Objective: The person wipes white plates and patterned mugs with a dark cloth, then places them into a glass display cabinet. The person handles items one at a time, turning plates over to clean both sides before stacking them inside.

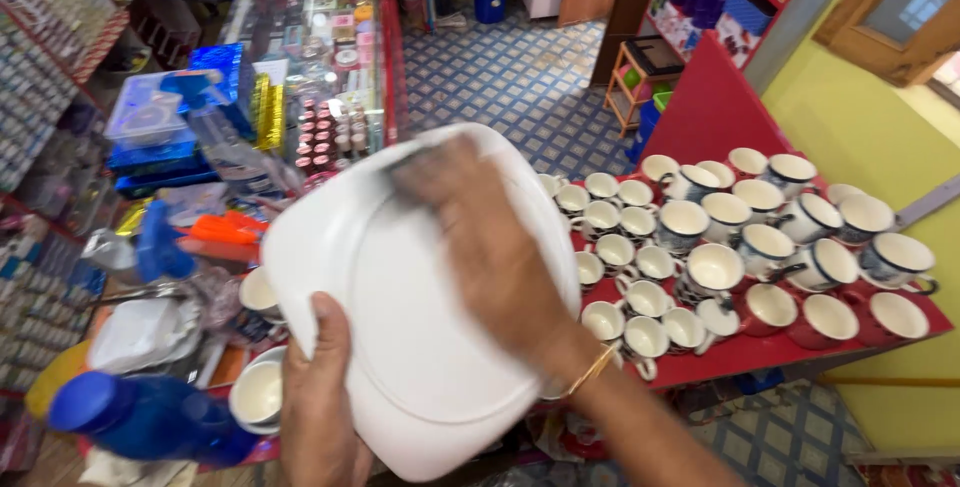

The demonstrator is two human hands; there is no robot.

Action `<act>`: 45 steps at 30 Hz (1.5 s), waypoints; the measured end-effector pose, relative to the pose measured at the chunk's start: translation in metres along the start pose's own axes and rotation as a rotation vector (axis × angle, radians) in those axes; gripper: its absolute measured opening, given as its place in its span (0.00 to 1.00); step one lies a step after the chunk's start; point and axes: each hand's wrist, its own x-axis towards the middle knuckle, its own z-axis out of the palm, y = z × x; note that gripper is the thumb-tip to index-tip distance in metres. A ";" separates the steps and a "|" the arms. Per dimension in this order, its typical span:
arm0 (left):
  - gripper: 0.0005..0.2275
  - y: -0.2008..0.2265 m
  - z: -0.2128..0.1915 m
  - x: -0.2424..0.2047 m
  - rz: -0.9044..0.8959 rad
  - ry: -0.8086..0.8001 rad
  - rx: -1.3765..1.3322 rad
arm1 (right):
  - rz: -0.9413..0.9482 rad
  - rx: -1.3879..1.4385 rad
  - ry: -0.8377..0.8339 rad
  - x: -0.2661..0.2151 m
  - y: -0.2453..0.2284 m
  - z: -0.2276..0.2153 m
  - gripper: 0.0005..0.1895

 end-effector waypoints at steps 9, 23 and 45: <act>0.25 0.022 -0.029 0.017 -0.138 -0.215 -0.109 | -0.357 -0.168 -0.048 0.035 -0.052 0.045 0.10; 0.21 0.048 -0.066 0.029 -0.106 -0.320 -0.091 | 0.018 -0.352 0.123 0.057 -0.058 0.038 0.13; 0.20 0.012 -0.041 0.023 -0.133 -0.245 0.149 | 0.011 -0.388 0.002 -0.018 -0.104 0.024 0.24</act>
